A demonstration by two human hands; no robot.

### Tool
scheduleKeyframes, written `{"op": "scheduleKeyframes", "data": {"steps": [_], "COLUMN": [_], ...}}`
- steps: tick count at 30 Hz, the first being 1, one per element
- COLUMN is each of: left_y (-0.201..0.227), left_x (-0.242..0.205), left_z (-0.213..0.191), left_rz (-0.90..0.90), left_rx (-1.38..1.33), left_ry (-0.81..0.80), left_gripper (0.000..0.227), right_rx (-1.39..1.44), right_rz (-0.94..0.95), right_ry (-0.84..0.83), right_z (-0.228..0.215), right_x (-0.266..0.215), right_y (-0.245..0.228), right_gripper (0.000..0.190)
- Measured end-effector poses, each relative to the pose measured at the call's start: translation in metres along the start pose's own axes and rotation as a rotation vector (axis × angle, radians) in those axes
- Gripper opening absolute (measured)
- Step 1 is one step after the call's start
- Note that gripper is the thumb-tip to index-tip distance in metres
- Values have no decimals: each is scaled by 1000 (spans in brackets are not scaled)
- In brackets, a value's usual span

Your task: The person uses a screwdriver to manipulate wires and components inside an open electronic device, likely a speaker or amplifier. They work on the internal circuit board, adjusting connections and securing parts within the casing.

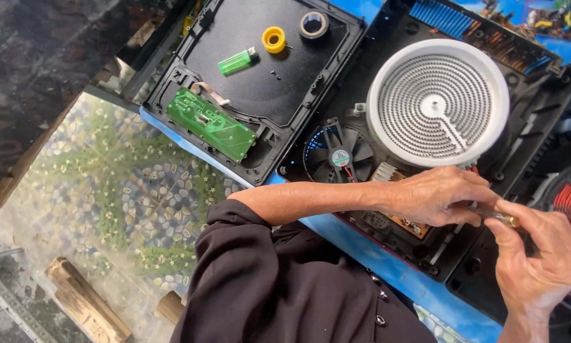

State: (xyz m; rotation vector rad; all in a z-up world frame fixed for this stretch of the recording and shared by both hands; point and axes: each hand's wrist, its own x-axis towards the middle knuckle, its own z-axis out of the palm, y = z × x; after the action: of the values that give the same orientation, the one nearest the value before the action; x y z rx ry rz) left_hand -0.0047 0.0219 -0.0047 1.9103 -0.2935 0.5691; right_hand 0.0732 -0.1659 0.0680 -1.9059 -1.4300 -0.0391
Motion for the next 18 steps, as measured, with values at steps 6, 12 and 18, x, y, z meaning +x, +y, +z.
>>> {"op": "scheduleKeyframes", "data": {"steps": [6, 12, 18], "left_y": [-8, 1, 9], "left_x": [2, -1, -6], "left_z": [1, 6, 13], "left_rz": [99, 28, 29], "left_rx": [-147, -125, -1], "left_ry": [-16, 23, 111], "left_gripper": [12, 17, 28], "right_rx": [-112, 101, -113], "right_rz": [-114, 99, -19], "right_ry": [-72, 70, 98], "right_z": [0, 12, 14], "right_x": [3, -8, -14], "right_y": [-5, -7, -3], "right_gripper": [16, 33, 40]}}
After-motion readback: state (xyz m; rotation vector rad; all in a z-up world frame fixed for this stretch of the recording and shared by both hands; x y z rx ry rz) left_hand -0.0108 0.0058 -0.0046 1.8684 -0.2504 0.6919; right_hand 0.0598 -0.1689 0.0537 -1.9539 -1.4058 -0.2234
